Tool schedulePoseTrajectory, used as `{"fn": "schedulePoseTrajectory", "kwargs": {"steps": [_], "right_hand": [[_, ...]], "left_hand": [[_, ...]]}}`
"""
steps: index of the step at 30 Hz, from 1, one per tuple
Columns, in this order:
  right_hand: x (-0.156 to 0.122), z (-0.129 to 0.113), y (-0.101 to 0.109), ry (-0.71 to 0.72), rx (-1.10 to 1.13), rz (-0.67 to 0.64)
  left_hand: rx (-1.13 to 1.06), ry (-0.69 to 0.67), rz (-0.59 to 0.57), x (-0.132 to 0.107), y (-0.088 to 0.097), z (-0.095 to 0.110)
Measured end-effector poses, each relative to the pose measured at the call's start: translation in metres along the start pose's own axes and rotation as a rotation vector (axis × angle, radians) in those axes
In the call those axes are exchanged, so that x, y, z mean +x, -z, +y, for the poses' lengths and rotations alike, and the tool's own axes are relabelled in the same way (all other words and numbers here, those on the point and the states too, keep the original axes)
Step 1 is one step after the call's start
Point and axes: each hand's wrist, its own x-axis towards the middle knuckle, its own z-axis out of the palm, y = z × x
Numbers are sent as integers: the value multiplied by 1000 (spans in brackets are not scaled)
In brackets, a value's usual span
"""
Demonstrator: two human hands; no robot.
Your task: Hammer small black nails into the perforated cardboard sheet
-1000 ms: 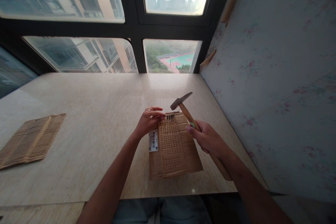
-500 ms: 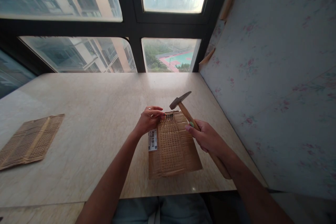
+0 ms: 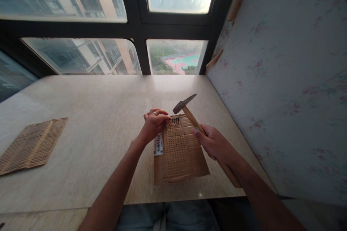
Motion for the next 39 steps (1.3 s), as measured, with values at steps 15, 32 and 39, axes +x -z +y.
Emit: {"fn": "schedulePoseTrajectory", "kwargs": {"steps": [15,32,39], "right_hand": [[-1,0,-11,158,-306,17],[2,-1,-14,186,-388,86],[4,-4,-11,173,-452,95]], "left_hand": [[57,-66,-7,-7,-4,2],[-89,-227,38,-5,-8,-6],[-131,-236,43,-4,-8,-9]]}}
